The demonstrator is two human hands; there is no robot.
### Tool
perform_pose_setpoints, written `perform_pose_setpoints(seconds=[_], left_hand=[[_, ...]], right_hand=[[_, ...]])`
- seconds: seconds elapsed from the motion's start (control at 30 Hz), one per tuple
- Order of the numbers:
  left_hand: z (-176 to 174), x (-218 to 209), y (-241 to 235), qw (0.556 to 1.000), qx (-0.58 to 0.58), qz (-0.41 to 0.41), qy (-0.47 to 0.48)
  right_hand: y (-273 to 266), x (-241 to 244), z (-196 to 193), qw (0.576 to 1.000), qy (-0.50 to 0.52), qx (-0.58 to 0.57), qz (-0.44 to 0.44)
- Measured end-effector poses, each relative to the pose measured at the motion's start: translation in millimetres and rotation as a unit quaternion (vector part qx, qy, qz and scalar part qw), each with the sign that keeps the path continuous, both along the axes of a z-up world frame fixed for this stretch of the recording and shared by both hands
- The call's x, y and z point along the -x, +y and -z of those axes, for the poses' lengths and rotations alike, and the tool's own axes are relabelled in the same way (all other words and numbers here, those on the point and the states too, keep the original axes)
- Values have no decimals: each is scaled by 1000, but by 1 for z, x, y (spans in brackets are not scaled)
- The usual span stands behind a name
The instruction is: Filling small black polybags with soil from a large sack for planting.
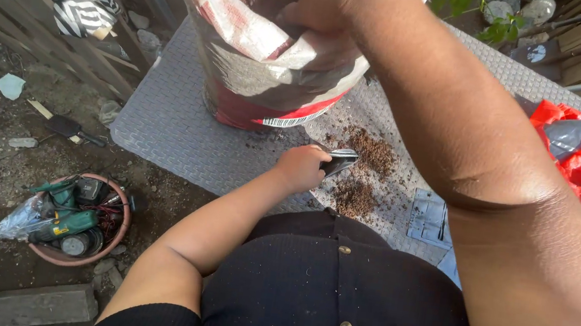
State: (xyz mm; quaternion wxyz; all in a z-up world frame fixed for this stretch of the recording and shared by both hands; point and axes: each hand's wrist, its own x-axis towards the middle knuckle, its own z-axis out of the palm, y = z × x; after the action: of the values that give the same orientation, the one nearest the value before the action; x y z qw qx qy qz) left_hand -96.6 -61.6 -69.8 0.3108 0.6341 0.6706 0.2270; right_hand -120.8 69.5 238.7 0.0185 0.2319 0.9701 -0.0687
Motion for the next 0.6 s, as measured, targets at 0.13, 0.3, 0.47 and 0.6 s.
perform_pose_setpoints(seconds=[0.13,0.3,0.47,0.6], left_hand=[[-2,2,2,999,-39,27,8],[-9,2,1,999,-43,19,9],[8,2,1,999,-41,8,-18],[-1,0,-1,999,-37,-4,-31]], right_hand=[[-4,-10,-1,993,11,79,87],[-5,4,29,981,-35,86,168],[-1,14,69,964,155,64,207],[21,-128,39,983,16,33,180]])
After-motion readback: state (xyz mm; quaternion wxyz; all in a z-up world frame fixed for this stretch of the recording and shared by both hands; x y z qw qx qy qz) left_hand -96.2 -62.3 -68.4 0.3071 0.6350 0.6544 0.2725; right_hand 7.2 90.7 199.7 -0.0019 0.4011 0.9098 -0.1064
